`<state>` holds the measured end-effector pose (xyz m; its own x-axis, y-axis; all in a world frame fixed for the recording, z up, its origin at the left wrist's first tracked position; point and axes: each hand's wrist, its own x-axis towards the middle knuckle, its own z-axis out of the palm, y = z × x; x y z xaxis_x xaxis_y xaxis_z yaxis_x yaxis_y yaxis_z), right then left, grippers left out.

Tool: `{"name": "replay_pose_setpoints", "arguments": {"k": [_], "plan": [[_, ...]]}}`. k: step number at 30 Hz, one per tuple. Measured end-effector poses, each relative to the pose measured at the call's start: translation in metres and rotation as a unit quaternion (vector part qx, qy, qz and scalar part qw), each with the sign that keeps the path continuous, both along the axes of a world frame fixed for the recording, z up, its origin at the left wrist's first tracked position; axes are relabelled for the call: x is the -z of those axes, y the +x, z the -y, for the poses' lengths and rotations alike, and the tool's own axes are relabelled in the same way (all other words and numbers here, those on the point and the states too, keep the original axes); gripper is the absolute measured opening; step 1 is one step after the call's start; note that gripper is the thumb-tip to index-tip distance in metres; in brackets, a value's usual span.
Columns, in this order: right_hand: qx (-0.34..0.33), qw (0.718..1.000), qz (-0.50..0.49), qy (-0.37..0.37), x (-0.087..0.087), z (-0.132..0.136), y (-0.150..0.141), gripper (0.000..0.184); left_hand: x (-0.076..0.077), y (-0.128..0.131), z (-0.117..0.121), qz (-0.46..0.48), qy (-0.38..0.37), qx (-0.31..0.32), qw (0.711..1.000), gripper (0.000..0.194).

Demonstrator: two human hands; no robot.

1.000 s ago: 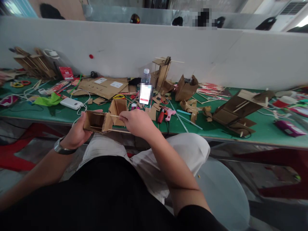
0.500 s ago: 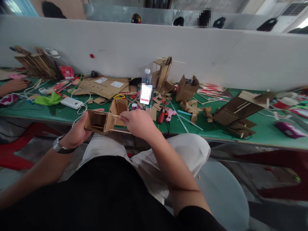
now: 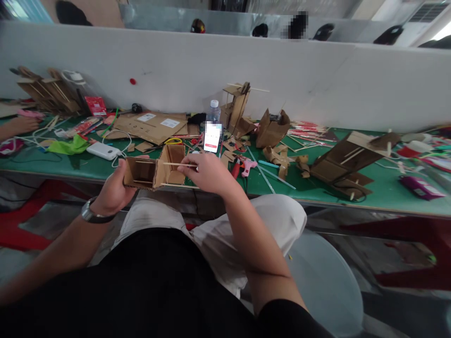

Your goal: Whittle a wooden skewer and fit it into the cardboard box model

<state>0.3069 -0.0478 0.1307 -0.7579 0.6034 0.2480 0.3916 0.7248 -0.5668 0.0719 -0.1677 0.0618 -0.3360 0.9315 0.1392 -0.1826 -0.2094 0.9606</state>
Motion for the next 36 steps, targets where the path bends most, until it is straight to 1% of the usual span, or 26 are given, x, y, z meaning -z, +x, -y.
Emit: {"name": "replay_pose_setpoints", "arguments": {"k": [3,4,6,9,12,14,15,17,19,22,25,28,31,34,36], "plan": [[0.021,0.998,-0.066,-0.003,0.001,-0.012,0.009,0.031,-0.001,0.004,-0.001,0.083,0.006,-0.004,0.997,0.056],[0.029,0.995,-0.095,-0.016,0.002,-0.017,0.012,0.034,-0.001,0.005,0.000,0.099,0.003,0.002,0.995,0.055],[0.019,0.984,-0.155,-0.088,0.007,-0.027,0.014,0.041,-0.001,0.008,0.003,0.125,-0.007,0.014,0.992,0.053],[-0.004,0.953,-0.221,-0.207,0.015,-0.037,0.012,0.053,0.004,0.016,0.008,0.160,0.000,0.011,0.987,0.053],[-0.060,0.926,-0.240,-0.286,0.021,-0.038,0.004,0.058,0.013,0.028,0.008,0.154,0.065,0.011,0.986,0.047],[-0.103,0.915,-0.237,-0.309,0.023,-0.033,-0.002,0.058,0.020,0.034,0.007,0.147,0.119,0.025,0.982,0.040],[-0.116,0.915,-0.229,-0.312,0.024,-0.030,-0.004,0.058,0.023,0.037,0.006,0.146,0.133,0.030,0.980,0.037],[-0.137,0.917,-0.201,-0.316,0.024,-0.024,-0.009,0.057,0.029,0.040,0.005,0.139,0.145,0.039,0.979,0.042],[-0.160,0.916,-0.179,-0.321,0.025,-0.020,-0.012,0.058,0.033,0.042,0.005,0.123,0.146,0.042,0.981,0.055],[-0.202,0.910,-0.179,-0.315,0.027,-0.018,-0.014,0.059,0.036,0.041,0.006,0.079,0.150,0.044,0.985,0.075],[-0.242,0.901,-0.189,-0.308,0.028,-0.018,-0.015,0.057,0.037,0.041,0.007,0.018,0.162,0.046,0.985,0.089],[-0.259,0.898,-0.199,-0.295,0.027,-0.016,-0.015,0.053,0.038,0.040,0.008,-0.049,0.168,0.056,0.983,0.104],[-0.257,0.903,-0.209,-0.276,0.027,-0.015,-0.014,0.051,0.036,0.039,0.009,-0.094,0.168,0.058,0.980,0.110],[-0.250,0.911,-0.208,-0.253,0.029,-0.016,-0.013,0.052,0.031,0.039,0.010,-0.112,0.170,0.061,0.977,0.109],[-0.247,0.921,-0.202,-0.222,0.029,-0.017,-0.012,0.054,0.029,0.039,0.009,-0.119,0.173,0.069,0.975,0.109]]}}
